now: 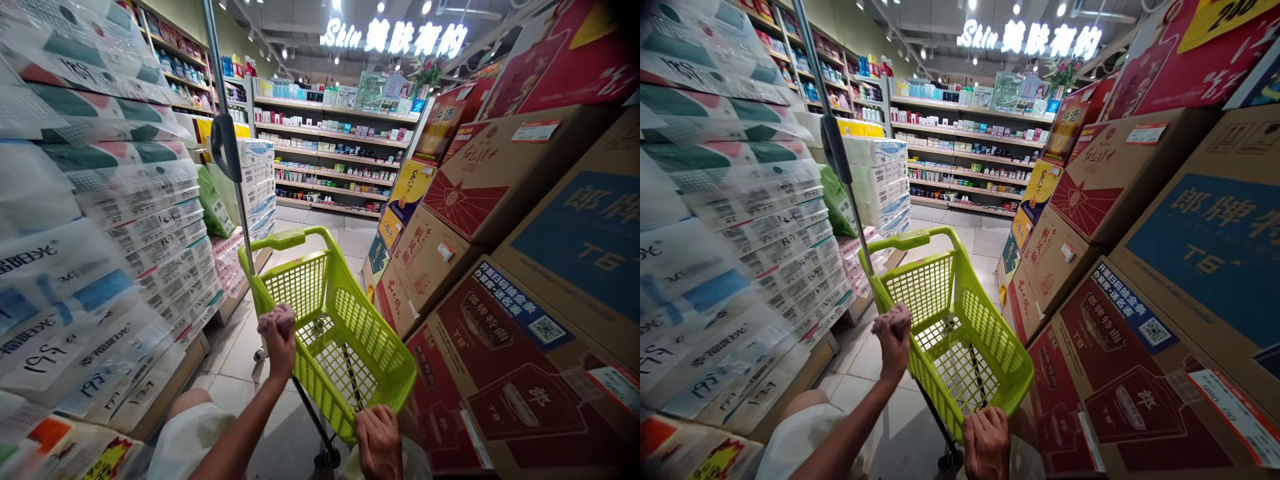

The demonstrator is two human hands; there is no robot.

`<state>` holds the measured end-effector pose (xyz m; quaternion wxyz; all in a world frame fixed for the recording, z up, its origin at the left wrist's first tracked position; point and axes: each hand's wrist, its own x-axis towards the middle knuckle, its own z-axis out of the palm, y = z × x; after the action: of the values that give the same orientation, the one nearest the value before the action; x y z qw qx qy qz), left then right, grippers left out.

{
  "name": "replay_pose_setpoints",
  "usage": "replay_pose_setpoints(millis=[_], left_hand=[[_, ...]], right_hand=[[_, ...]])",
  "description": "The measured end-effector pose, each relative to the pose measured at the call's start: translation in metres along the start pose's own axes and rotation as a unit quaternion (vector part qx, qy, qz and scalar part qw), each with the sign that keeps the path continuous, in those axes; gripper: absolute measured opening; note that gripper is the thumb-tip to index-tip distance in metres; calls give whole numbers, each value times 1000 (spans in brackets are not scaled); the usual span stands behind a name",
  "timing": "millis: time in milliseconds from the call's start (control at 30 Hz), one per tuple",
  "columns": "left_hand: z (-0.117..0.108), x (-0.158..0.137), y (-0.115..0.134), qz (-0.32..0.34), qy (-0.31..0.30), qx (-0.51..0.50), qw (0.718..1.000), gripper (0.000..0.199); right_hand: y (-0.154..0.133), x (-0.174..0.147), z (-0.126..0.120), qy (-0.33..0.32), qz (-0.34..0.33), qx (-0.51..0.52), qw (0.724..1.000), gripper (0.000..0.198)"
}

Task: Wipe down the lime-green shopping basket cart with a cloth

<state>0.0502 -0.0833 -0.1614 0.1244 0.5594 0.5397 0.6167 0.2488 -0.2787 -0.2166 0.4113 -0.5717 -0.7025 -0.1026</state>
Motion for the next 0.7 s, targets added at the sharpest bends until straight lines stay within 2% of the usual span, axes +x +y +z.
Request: replay_pose_setpoints(millis=[67, 100, 233, 300, 333, 433, 500, 567, 700], left_hand=[[1, -12, -4, 3, -27, -10, 1000, 19], [2, -5, -6, 0, -24, -7, 1000, 20], [7, 61, -7, -51, 68, 15, 996, 30], [12, 70, -6, -58, 70, 16, 996, 30], [14, 62, -6, -53, 56, 16, 997, 27], [17, 11, -11, -29, 15, 18, 999, 20], [15, -5, -15, -5, -3, 23, 1000, 20], [13, 19, -19, 11, -1, 32, 999, 19], [7, 121, -21, -11, 61, 37, 997, 18]], right_hand=[[5, -1, 0, 3, -5, 0, 1000, 30], [8, -1, -1, 2, -7, -1, 1000, 31], [11, 3, -4, -21, -34, 7, 999, 30], [8, 5, -3, -28, -29, 11, 999, 30], [6, 6, -1, -28, -21, 12, 999, 31], [2, 7, 7, -24, -12, 20, 999, 33], [2, 7, 11, -25, -18, 25, 999, 34], [2, 8, 10, -34, -22, 29, 999, 33], [2, 14, 4, -52, -24, 24, 998, 32]])
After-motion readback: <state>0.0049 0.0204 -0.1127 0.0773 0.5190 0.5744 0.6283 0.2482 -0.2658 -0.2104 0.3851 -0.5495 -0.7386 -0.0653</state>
